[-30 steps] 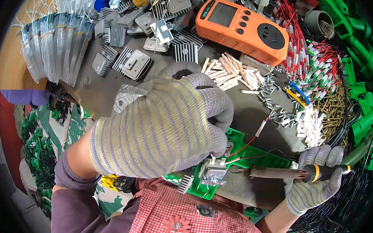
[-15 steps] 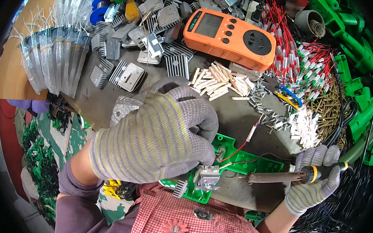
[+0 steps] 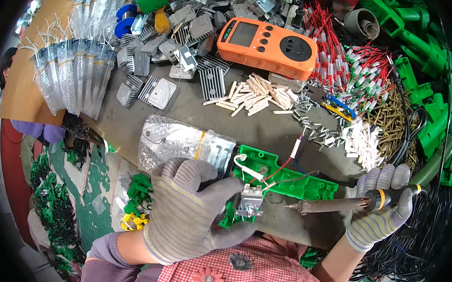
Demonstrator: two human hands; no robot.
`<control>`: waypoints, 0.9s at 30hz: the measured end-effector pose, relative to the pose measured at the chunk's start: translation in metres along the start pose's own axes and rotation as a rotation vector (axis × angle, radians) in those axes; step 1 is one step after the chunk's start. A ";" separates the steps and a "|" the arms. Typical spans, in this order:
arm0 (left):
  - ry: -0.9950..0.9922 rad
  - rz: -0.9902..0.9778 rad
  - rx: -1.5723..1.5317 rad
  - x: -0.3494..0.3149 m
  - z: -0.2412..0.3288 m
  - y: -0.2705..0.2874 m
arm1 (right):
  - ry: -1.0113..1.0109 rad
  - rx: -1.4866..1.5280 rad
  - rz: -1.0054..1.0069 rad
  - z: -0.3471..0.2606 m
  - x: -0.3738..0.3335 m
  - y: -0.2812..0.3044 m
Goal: Soldering wires and electronic components inside a green plastic housing on a workbench.
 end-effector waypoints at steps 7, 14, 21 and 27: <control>0.079 -0.061 -0.048 -0.011 -0.007 -0.010 | 0.002 0.018 -0.038 -0.002 -0.005 -0.002; 0.113 -0.030 -0.219 -0.023 -0.021 -0.015 | 0.020 0.004 -0.042 -0.005 -0.006 -0.001; -0.024 -0.009 -0.225 -0.020 -0.017 -0.013 | 0.026 -0.004 -0.041 -0.003 -0.005 0.002; -0.063 0.073 -0.220 -0.021 -0.016 -0.007 | -0.015 0.012 0.069 0.003 -0.013 0.007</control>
Point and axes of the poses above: each hand's wrist, its own x-axis towards the middle knuckle, its own y-axis out of the back of the hand, z = x × y, the point moved 9 cm from there along x, towards the middle knuckle, and after that the axes turned 1 degree about -x, right-handed, at the moved point
